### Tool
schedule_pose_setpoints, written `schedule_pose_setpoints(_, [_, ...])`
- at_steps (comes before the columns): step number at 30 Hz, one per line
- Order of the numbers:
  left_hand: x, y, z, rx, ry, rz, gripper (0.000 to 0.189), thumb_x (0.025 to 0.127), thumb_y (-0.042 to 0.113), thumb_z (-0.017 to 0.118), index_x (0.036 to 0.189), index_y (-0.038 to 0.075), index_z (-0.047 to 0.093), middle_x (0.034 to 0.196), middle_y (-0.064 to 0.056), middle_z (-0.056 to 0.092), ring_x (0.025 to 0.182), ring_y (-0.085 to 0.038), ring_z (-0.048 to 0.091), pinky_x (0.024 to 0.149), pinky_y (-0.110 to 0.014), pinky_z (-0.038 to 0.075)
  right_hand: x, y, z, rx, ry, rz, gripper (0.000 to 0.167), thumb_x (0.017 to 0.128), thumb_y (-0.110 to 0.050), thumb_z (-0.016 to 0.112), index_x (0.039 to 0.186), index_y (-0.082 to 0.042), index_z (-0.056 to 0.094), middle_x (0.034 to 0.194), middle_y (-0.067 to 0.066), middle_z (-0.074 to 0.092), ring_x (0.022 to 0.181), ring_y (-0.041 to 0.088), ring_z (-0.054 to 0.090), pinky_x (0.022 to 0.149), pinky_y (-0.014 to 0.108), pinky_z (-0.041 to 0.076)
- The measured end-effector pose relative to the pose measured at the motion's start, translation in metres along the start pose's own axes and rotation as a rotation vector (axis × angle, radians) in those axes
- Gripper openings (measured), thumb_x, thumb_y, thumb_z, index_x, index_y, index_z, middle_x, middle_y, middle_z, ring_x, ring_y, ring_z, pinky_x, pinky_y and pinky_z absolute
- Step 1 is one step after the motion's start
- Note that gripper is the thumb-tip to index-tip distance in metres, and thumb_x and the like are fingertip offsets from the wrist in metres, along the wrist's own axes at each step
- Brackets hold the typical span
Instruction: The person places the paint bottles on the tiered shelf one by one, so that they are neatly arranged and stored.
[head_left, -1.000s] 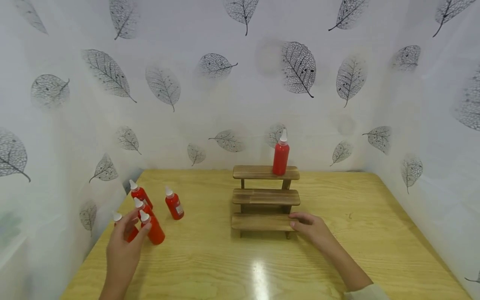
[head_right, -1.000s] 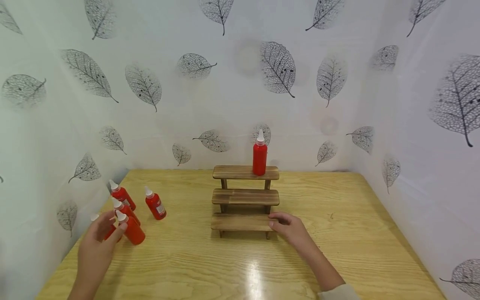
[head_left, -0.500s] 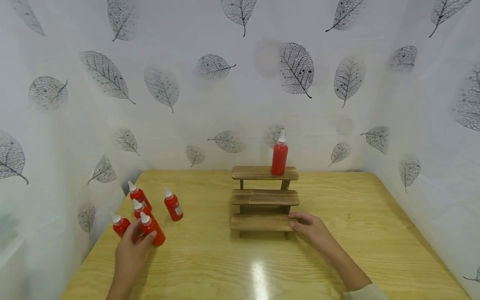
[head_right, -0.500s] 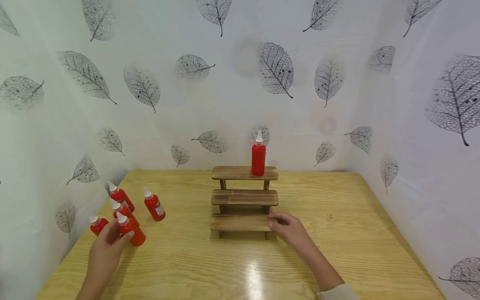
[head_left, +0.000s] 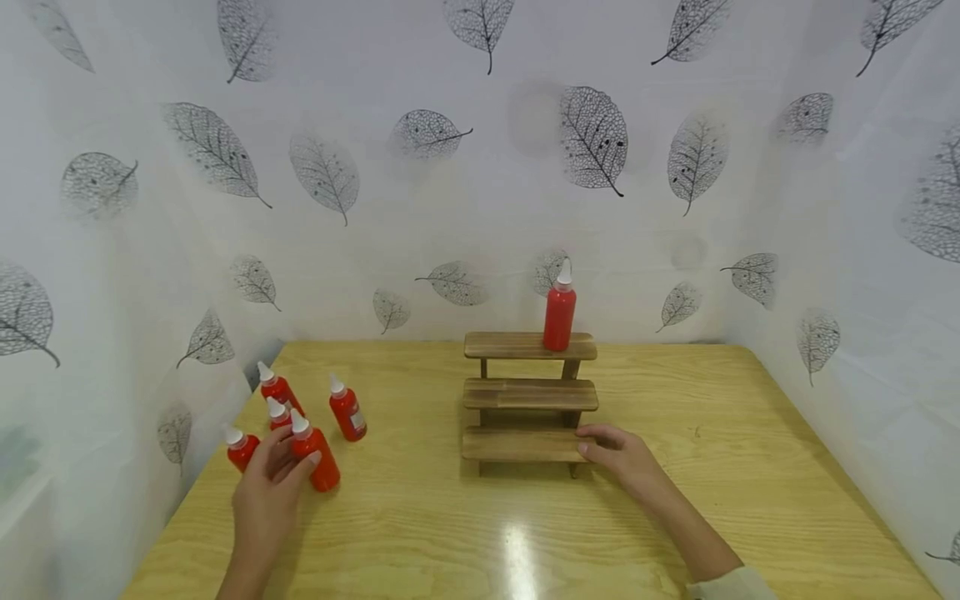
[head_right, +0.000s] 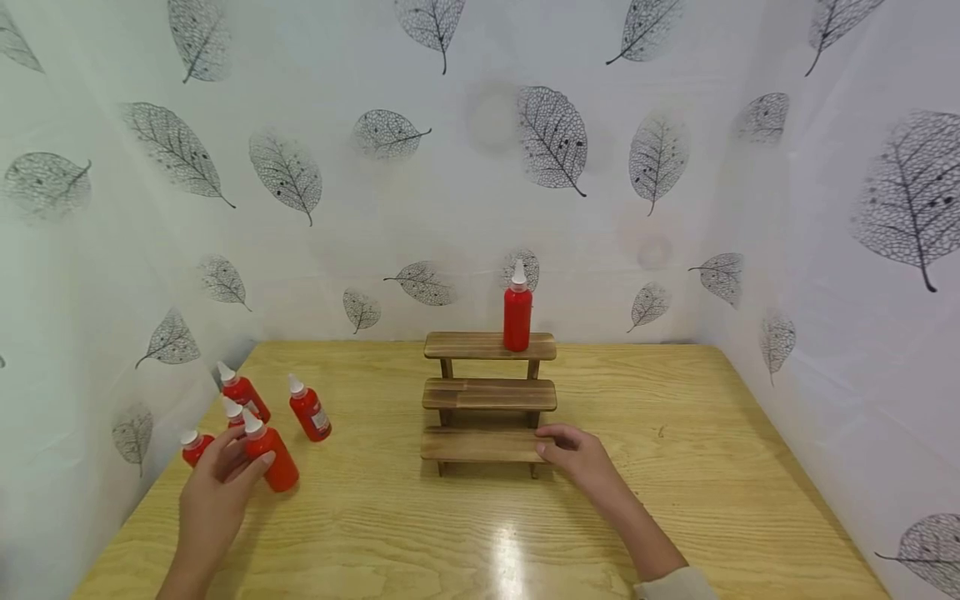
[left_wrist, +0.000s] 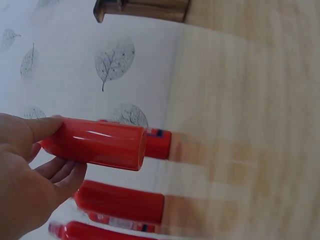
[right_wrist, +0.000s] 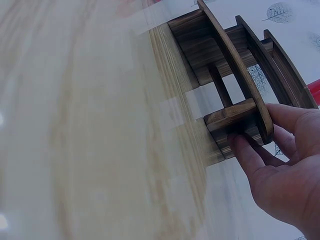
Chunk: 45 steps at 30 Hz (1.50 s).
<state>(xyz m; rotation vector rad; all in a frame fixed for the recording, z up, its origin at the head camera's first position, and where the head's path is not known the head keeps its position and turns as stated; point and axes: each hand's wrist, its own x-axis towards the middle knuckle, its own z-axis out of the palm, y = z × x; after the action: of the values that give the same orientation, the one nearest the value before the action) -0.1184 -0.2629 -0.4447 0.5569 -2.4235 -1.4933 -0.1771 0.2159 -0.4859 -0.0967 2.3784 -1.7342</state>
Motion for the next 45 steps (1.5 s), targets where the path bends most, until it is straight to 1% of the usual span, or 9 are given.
schedule_pose_setpoints(5, [-0.001, 0.019, 0.008, -0.04, -0.043, 0.094, 0.062, 0.093, 0.035, 0.073, 0.147, 0.02, 0.048, 0.14, -0.01, 0.06, 0.121, -0.019, 0.059, 0.084, 0.001, 0.043, 0.0, 0.002, -0.001, -0.006, 0.006, -0.002, 0.043, 0.095, -0.033, 0.07, 0.131, -0.012, 0.065, 0.143, 0.013, 0.058, 0.134, 0.037, 0.05, 0.112, 0.056, 0.041])
schedule_pose_setpoints(9, [-0.003, 0.038, 0.017, -0.073, -0.093, 0.172, 0.059, 0.093, 0.035, 0.074, 0.145, 0.022, 0.049, 0.139, -0.006, 0.061, 0.111, -0.003, 0.059, 0.086, -0.001, 0.046, 0.001, 0.003, -0.001, 0.002, 0.013, 0.006, 0.042, 0.094, -0.033, 0.071, 0.13, -0.012, 0.066, 0.14, 0.012, 0.059, 0.131, 0.034, 0.052, 0.109, 0.051, 0.045])
schedule_pose_setpoints(15, [-0.004, 0.068, 0.035, -0.106, -0.139, 0.259, 0.057, 0.092, 0.039, 0.073, 0.143, 0.027, 0.051, 0.136, -0.001, 0.064, 0.118, -0.014, 0.062, 0.092, -0.006, 0.046, 0.003, 0.004, -0.001, 0.006, 0.017, 0.0, 0.042, 0.094, -0.032, 0.071, 0.13, -0.011, 0.066, 0.138, 0.013, 0.06, 0.128, 0.031, 0.055, 0.107, 0.048, 0.047])
schedule_pose_setpoints(21, [0.002, 0.103, 0.061, -0.207, -0.218, 0.439, 0.048, 0.091, 0.037, 0.076, 0.135, 0.033, 0.058, 0.127, 0.008, 0.068, 0.116, -0.011, 0.064, 0.105, -0.033, 0.051, 0.001, 0.002, -0.001, 0.017, 0.018, -0.008, 0.041, 0.094, -0.029, 0.071, 0.129, -0.008, 0.066, 0.137, 0.014, 0.061, 0.127, 0.03, 0.057, 0.107, 0.045, 0.047])
schedule_pose_setpoints(29, [0.02, 0.146, 0.104, -0.331, -0.293, 0.614, 0.046, 0.09, 0.022, 0.078, 0.133, 0.025, 0.061, 0.124, 0.0, 0.07, 0.113, -0.016, 0.067, 0.102, -0.04, 0.054, 0.001, 0.002, -0.002, 0.011, 0.001, -0.016, 0.043, 0.095, -0.031, 0.07, 0.13, -0.009, 0.064, 0.137, 0.014, 0.061, 0.124, 0.029, 0.059, 0.105, 0.046, 0.05])
schedule_pose_setpoints(33, [0.029, 0.162, 0.124, -0.388, -0.312, 0.633, 0.048, 0.09, 0.016, 0.078, 0.134, 0.021, 0.061, 0.124, -0.005, 0.07, 0.113, -0.02, 0.067, 0.101, -0.038, 0.055, 0.002, 0.004, -0.001, -0.004, 0.005, -0.015, 0.042, 0.094, -0.032, 0.071, 0.129, -0.01, 0.065, 0.136, 0.012, 0.062, 0.123, 0.027, 0.059, 0.105, 0.045, 0.05])
schedule_pose_setpoints(37, [0.034, 0.176, 0.143, -0.426, -0.349, 0.581, 0.049, 0.09, 0.015, 0.077, 0.135, 0.025, 0.061, 0.125, -0.004, 0.069, 0.112, -0.021, 0.067, 0.097, -0.039, 0.057, 0.002, 0.005, 0.0, -0.014, 0.008, -0.011, 0.041, 0.094, -0.033, 0.071, 0.128, -0.012, 0.066, 0.134, 0.01, 0.064, 0.121, 0.025, 0.06, 0.102, 0.04, 0.05])
schedule_pose_setpoints(40, [0.034, 0.189, 0.156, -0.415, -0.386, 0.55, 0.05, 0.091, 0.017, 0.076, 0.136, 0.029, 0.059, 0.127, -0.001, 0.068, 0.113, -0.02, 0.067, 0.095, -0.04, 0.058, 0.001, 0.005, -0.001, -0.012, 0.002, -0.015, 0.042, 0.094, -0.033, 0.071, 0.129, -0.011, 0.065, 0.134, 0.011, 0.063, 0.12, 0.025, 0.061, 0.102, 0.039, 0.051])
schedule_pose_setpoints(45, [0.034, 0.206, 0.177, -0.391, -0.408, 0.582, 0.048, 0.092, 0.018, 0.074, 0.137, 0.027, 0.058, 0.128, -0.001, 0.068, 0.114, -0.019, 0.067, 0.097, -0.04, 0.057, 0.001, 0.005, -0.001, -0.012, 0.007, -0.022, 0.042, 0.094, -0.033, 0.071, 0.129, -0.011, 0.065, 0.134, 0.012, 0.063, 0.122, 0.027, 0.06, 0.103, 0.042, 0.051])
